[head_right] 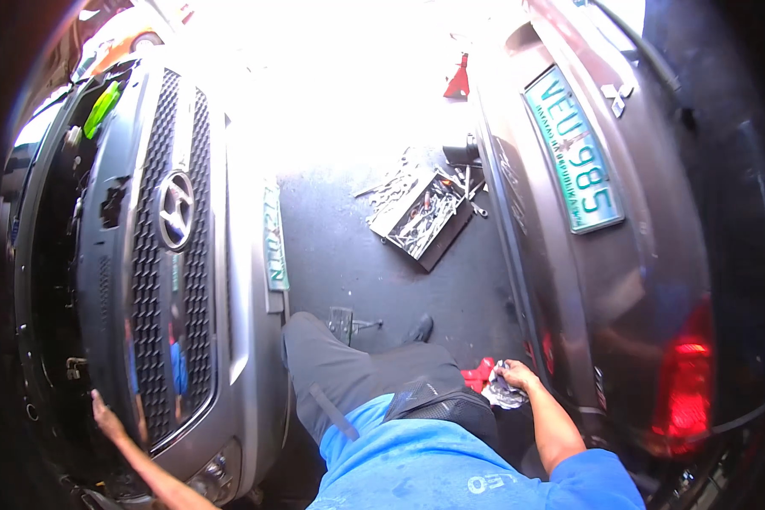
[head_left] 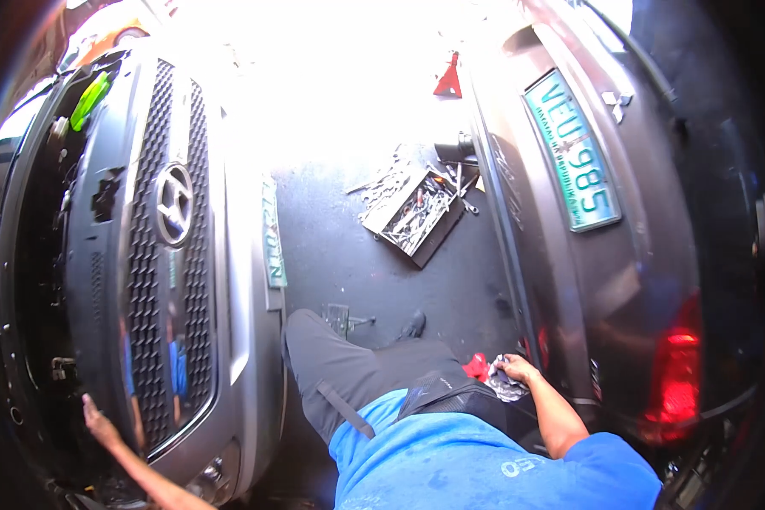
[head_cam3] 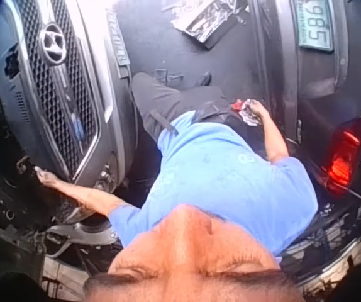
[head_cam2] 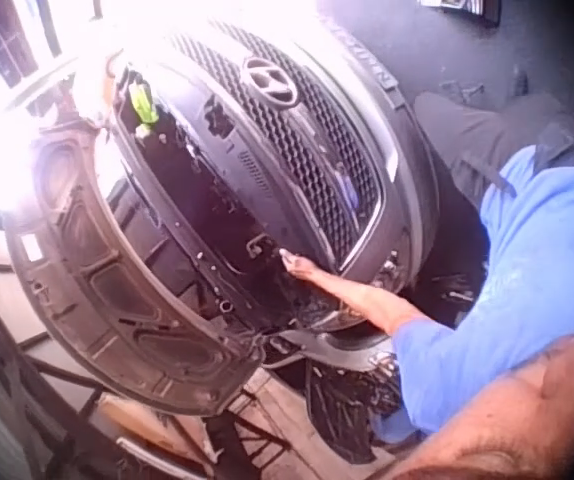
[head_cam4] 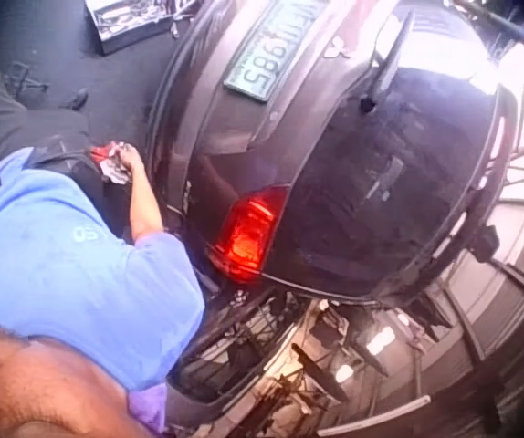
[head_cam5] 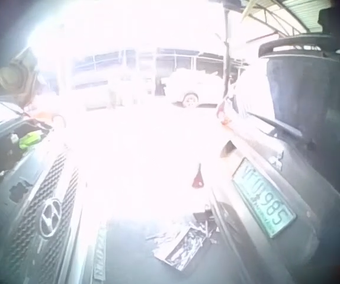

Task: Replacing or repairing components within a vehicle engine bay using hand tools.

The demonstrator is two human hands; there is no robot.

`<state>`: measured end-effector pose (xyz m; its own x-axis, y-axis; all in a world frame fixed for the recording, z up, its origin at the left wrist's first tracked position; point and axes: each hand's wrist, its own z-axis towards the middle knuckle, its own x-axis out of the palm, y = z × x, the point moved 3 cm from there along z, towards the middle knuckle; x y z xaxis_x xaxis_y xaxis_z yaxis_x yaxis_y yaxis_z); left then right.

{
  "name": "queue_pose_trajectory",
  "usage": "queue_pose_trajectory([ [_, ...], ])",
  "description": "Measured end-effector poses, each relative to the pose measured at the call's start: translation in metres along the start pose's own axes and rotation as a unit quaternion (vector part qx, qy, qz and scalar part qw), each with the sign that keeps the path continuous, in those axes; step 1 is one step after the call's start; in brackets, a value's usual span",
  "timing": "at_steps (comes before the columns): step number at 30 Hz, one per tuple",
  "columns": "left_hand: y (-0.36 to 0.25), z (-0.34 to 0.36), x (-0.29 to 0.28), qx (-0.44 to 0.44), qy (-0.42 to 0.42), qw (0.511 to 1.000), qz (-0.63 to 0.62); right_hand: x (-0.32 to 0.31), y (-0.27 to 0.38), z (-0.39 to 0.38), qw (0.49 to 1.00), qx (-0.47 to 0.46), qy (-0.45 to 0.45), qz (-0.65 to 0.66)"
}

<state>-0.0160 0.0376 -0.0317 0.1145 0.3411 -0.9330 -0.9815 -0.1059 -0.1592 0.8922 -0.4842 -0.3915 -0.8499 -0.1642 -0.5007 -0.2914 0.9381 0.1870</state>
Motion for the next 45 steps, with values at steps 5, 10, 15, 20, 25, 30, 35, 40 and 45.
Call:
queue_pose_trajectory([
  [5, -0.041, 0.014, -0.039, 0.037, -0.030, 0.998, 0.045, 0.024, 0.006, 0.094, 0.977, -0.054, -0.071, 0.193],
  [10, -0.144, -0.030, 0.015, -0.144, -0.325, 0.932, -0.073, 0.007, -0.018, 0.086, 0.990, -0.029, -0.084, 0.110],
  [15, -0.467, -0.113, 0.186, 0.165, -0.216, 0.943, -0.193, -0.026, 0.008, 0.090, 0.992, 0.002, -0.021, 0.122],
  [20, -0.669, -0.204, 0.307, 0.298, 0.283, 0.860, -0.304, -0.074, 0.066, 0.105, 0.990, 0.003, -0.027, 0.135],
  [25, -0.761, -0.267, 0.372, 0.334, 0.620, 0.644, -0.299, -0.126, 0.161, 0.124, 0.981, -0.024, -0.025, 0.191],
  [30, -0.784, -0.308, 0.470, 0.174, 0.736, 0.535, -0.378, -0.090, 0.274, 0.197, 0.777, -0.006, 0.153, 0.610],
  [35, -0.777, -0.280, 0.579, 0.071, 0.629, 0.700, -0.331, -0.059, 0.363, 0.251, 0.697, -0.011, 0.266, 0.665],
  [40, -0.762, -0.256, 0.703, 0.243, 0.699, 0.669, -0.071, -0.016, 0.356, 0.365, 0.835, 0.005, 0.308, 0.455],
  [45, -0.786, -0.267, 0.818, 0.403, 0.612, 0.679, 0.054, 0.031, 0.307, 0.526, 0.985, -0.102, 0.086, 0.112],
])
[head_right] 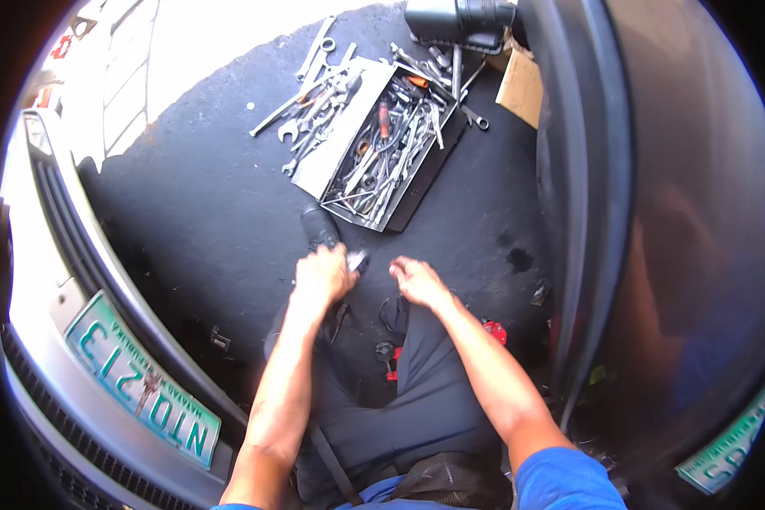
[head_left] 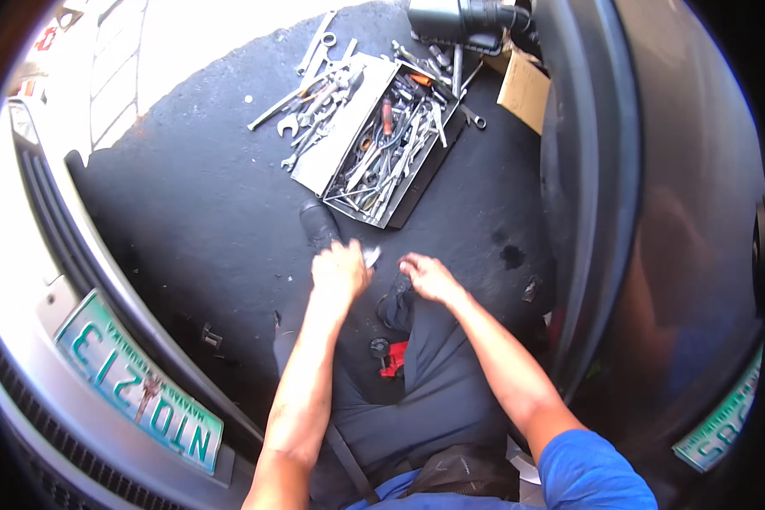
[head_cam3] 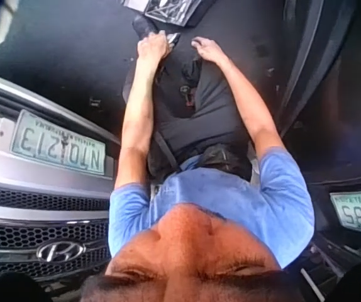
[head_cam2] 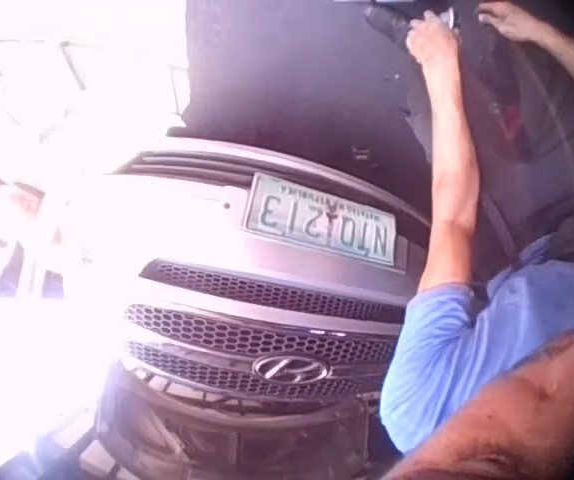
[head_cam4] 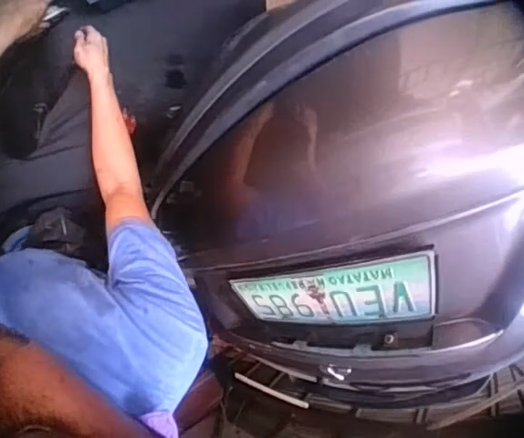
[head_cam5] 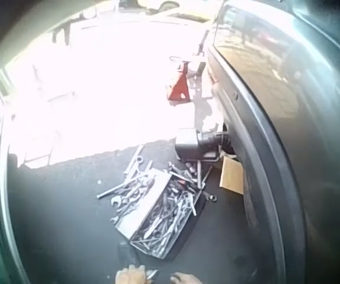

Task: Replacing or repairing components within a vehicle engine bay using hand tools.

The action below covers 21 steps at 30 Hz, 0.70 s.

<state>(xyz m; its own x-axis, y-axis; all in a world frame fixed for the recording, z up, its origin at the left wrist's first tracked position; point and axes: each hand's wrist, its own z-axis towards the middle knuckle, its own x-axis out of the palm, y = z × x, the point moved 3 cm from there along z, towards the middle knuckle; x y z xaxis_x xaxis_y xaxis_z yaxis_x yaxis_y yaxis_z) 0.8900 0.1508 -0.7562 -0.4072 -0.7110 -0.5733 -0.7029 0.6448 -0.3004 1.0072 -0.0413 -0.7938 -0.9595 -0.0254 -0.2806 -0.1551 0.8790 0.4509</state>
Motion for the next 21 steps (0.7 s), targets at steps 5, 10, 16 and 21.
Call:
queue_pose_trajectory([
  [5, 0.055, 0.058, -0.068, -0.081, -0.141, 0.986, -0.047, -0.029, -0.055, 0.112, 0.997, 0.009, -0.044, -0.070],
  [10, 0.092, 0.054, -0.114, -0.066, -0.300, 0.950, -0.062, -0.083, -0.086, 0.198, 0.987, -0.033, -0.107, -0.111],
  [16, 0.088, 0.010, -0.118, -0.095, -0.347, 0.932, -0.051, -0.098, -0.064, 0.277, 0.964, -0.115, -0.151, -0.189],
  [21, 0.059, -0.039, -0.112, 0.023, -0.435, 0.895, 0.092, -0.085, -0.055, 0.310, 0.918, -0.228, -0.228, -0.230],
])
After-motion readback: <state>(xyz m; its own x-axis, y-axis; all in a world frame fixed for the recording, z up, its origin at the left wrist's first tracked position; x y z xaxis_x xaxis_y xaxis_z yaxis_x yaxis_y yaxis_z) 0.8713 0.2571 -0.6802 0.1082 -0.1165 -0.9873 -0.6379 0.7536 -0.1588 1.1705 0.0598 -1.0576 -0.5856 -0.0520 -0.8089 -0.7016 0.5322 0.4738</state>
